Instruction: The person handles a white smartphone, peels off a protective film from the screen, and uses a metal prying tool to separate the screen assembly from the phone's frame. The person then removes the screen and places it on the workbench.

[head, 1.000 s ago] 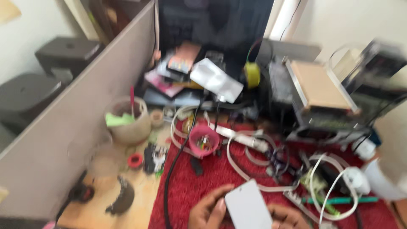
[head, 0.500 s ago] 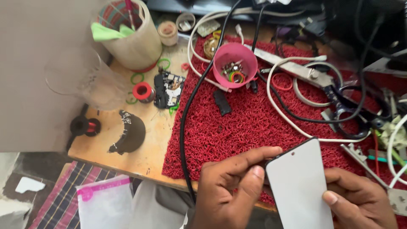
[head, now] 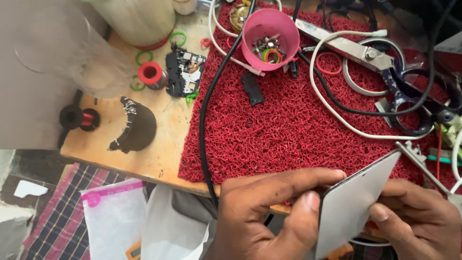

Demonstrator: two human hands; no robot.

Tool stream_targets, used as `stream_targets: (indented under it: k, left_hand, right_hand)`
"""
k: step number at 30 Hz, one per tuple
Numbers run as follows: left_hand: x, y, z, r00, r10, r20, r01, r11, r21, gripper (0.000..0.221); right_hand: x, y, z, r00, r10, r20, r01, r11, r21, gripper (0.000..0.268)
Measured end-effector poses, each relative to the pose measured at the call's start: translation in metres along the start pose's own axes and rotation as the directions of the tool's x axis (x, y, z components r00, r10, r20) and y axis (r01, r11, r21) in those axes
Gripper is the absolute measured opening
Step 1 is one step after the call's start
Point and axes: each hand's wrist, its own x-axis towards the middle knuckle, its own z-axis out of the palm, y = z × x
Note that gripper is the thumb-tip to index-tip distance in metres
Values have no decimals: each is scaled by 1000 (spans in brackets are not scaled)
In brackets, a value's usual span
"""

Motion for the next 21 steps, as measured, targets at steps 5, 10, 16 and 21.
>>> stream_targets:
  k: [5, 10, 16, 21]
  left_hand:
    - [4, -2, 1, 995, 95, -6, -95, 995, 13, 32]
    - [12, -15, 13, 993, -120, 13, 120, 977, -179, 28]
    - [10, -28, 18, 972, 95, 214, -92, 995, -25, 22]
    - [3, -31, 17, 917, -269, 296, 328, 929, -173, 23]
  right_hand:
    - [-3, -69, 16, 994, -92, 54, 99, 984, -146, 32]
    - [-11, -97, 30, 934, -331, -135, 306, 936, -175, 35]
    - [-21, -94, 5, 944, -322, -74, 319, 947, -46, 31]
    - [-14, -100, -8, 969, -204, 136, 170, 959, 227, 24]
